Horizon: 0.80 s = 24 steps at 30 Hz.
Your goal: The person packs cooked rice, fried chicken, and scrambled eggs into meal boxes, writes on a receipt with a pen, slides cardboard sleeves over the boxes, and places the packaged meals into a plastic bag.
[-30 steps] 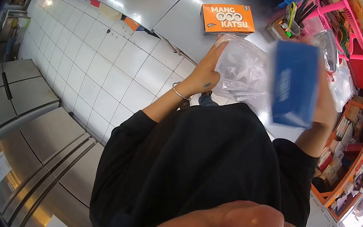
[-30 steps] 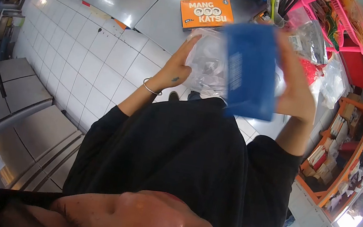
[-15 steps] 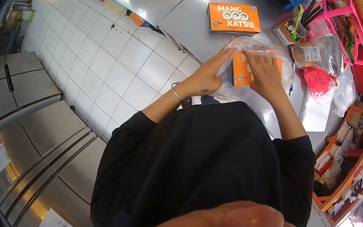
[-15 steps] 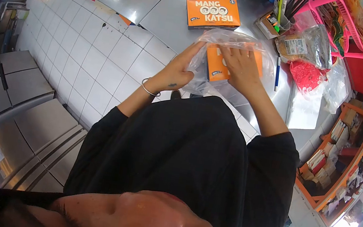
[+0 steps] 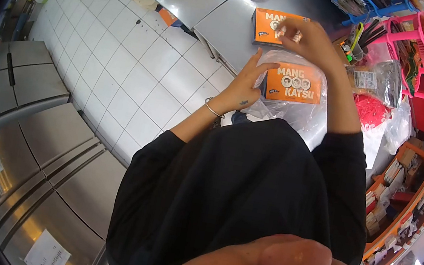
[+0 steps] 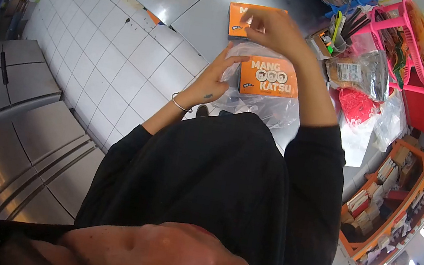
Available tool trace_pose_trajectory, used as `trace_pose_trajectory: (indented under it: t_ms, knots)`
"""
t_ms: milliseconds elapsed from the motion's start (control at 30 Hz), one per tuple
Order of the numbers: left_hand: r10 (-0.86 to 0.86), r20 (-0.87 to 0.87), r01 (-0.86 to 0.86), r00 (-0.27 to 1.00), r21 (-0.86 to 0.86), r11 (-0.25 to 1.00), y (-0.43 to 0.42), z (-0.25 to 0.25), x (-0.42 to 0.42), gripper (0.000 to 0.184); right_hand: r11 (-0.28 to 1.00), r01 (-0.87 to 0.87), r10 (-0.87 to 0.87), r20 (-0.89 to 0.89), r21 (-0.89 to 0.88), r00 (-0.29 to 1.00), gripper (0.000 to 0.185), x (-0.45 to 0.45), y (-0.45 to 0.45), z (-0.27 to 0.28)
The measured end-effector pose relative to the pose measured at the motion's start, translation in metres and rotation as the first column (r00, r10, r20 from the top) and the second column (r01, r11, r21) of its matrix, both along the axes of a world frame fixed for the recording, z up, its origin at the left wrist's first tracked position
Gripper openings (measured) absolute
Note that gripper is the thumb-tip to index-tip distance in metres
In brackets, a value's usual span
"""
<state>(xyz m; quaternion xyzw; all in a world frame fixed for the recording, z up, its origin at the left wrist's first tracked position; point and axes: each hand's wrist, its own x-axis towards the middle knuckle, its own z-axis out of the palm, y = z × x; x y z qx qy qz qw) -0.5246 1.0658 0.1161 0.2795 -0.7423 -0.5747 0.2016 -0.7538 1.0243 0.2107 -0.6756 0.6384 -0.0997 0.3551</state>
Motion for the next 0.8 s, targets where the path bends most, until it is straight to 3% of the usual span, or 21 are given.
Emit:
trace_pose_trajectory:
  t_ms: [33, 100, 167, 233, 367, 467, 533, 633, 700, 800]
  knots:
    - [-0.003, -0.011, 0.002, 1.0, -0.012, 1.0, 0.001, -0.004, -0.001, 0.083, 0.947, -0.171, 0.098, -0.262, -0.273, 0.96, 0.071, -0.01, -0.018, -0.03]
    - [0.007, -0.022, -0.007, 1.0, -0.01, 1.0, 0.003, -0.003, -0.003, 0.079, 0.892, -0.295, -0.013, -0.672, -0.342, 0.74, 0.093, -0.009, -0.034, -0.08]
    - [0.016, -0.034, -0.016, 0.999, -0.016, 1.0, 0.003, -0.004, -0.006, 0.076, 0.906, -0.302, -0.035, -0.762, -0.298, 0.647, 0.112, -0.012, -0.046, -0.109]
    - [0.03, -0.041, -0.031, 0.999, -0.026, 0.999, 0.002, -0.009, -0.006, 0.077, 0.968, -0.198, 0.066, -0.605, -0.155, 0.793, 0.127, -0.021, -0.053, -0.122]
    - [0.042, -0.007, -0.042, 0.999, 0.022, 0.999, -0.002, -0.012, -0.007, 0.079, 0.991, -0.051, -0.025, -0.553, -0.123, 0.833, 0.125, -0.038, -0.043, -0.079]
    - [0.018, -0.043, -0.017, 0.999, 0.026, 1.0, -0.009, -0.02, -0.008, 0.079, 0.961, -0.06, -0.062, -0.419, -0.271, 0.906, 0.123, -0.04, -0.016, -0.011]
    - [0.005, -0.038, -0.004, 0.999, 0.038, 0.999, -0.015, -0.017, -0.007, 0.077, 0.909, -0.066, 0.006, -0.145, -0.411, 0.989, 0.123, -0.024, 0.009, 0.034]
    - [-0.031, -0.146, 0.05, 0.989, 0.132, 0.99, -0.02, 0.012, 0.0, 0.074, 0.863, -0.146, 0.258, 0.174, -0.483, 0.95, 0.12, 0.001, 0.051, 0.055]
    - [-0.076, -0.172, 0.125, 0.982, 0.292, 0.948, -0.026, 0.027, 0.008, 0.076, 0.975, -0.116, 0.185, 0.396, -0.191, 0.899, 0.119, 0.017, 0.083, 0.043]
    - [-0.127, -0.071, 0.135, 0.989, 0.128, 0.983, -0.036, -0.005, 0.014, 0.085, 0.971, -0.185, 0.213, 0.203, -0.15, 0.956, 0.117, 0.017, 0.109, 0.008]
